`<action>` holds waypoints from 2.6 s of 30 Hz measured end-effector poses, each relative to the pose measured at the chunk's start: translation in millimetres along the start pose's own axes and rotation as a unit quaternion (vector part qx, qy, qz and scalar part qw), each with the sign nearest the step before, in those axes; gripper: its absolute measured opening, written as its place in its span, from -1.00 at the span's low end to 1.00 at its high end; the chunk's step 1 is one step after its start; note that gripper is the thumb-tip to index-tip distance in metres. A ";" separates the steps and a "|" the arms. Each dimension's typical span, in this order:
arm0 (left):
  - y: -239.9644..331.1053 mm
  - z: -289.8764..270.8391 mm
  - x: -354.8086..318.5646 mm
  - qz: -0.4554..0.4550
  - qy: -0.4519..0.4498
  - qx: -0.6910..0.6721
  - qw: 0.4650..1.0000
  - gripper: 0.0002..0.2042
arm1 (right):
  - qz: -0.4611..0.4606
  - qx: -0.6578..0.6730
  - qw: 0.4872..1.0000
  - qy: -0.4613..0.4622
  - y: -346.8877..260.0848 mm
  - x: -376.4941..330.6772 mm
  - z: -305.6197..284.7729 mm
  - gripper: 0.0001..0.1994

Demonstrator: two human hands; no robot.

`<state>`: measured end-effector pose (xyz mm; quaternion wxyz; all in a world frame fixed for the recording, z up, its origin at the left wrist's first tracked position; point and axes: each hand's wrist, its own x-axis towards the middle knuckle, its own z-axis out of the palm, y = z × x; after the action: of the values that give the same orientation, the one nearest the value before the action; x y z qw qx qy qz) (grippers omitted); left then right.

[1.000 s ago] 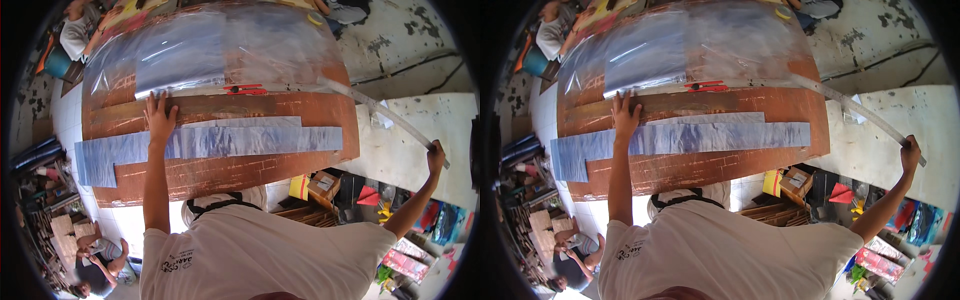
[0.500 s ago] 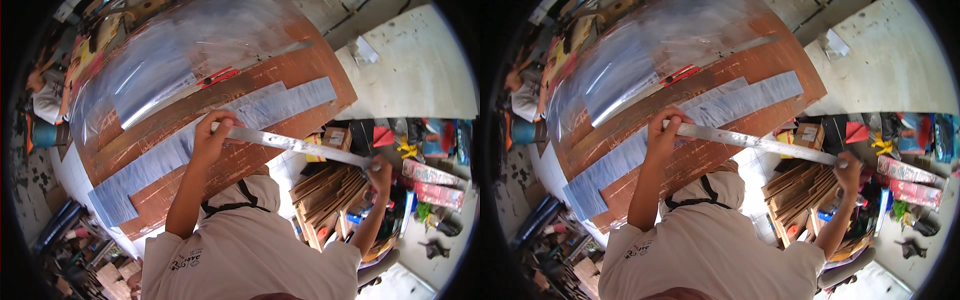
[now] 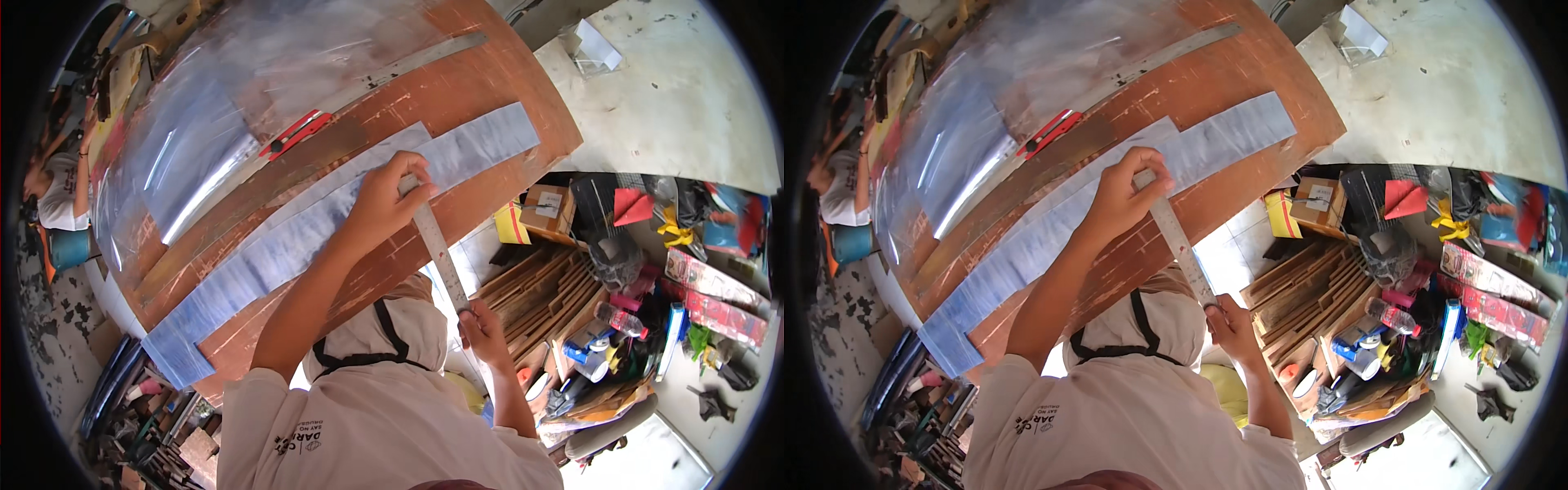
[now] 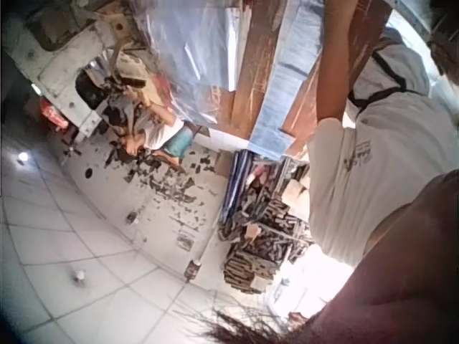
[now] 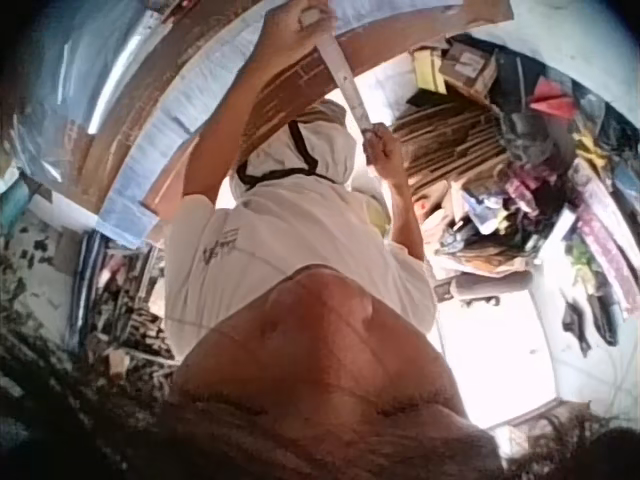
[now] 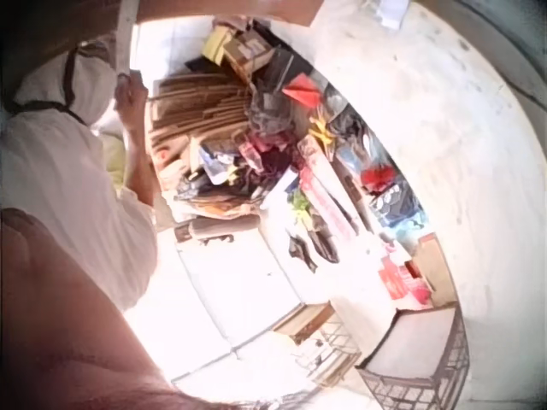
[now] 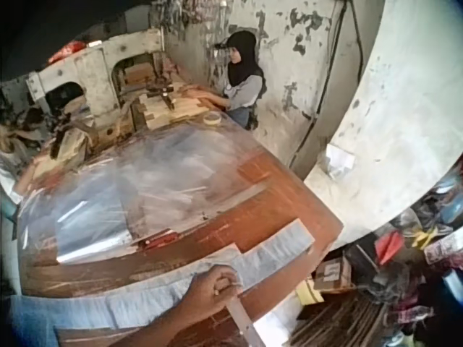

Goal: The person cuts plastic sheets on a table using a utility knife and a ruler. The person then folds and stacks the cut plastic strips, places some onto a bag on the floor, and measures and cuts additional plastic sheets on the table.

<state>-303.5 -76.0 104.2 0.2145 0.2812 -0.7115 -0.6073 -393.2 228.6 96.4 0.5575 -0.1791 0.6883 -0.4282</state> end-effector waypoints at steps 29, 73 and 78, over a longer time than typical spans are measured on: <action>-68.5 32.3 85.9 0.128 0.060 0.418 0.898 -0.58 | -0.001 -0.180 0.980 0.079 -6.7 109.5 -82.0 -0.81; -64.9 37.9 75.0 0.187 0.103 0.402 0.891 -0.64 | -0.027 -0.163 0.977 0.136 23.6 110.5 -71.8 -0.77; -65.3 37.5 73.8 0.186 0.111 0.402 0.890 -0.64 | -0.017 -0.156 0.979 0.130 19.2 109.9 -71.5 -0.78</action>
<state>-374.0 -103.6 30.8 0.2698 0.2720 -0.9054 -0.1830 -489.2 187.9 14.6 0.4206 -0.2184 0.8103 -0.3447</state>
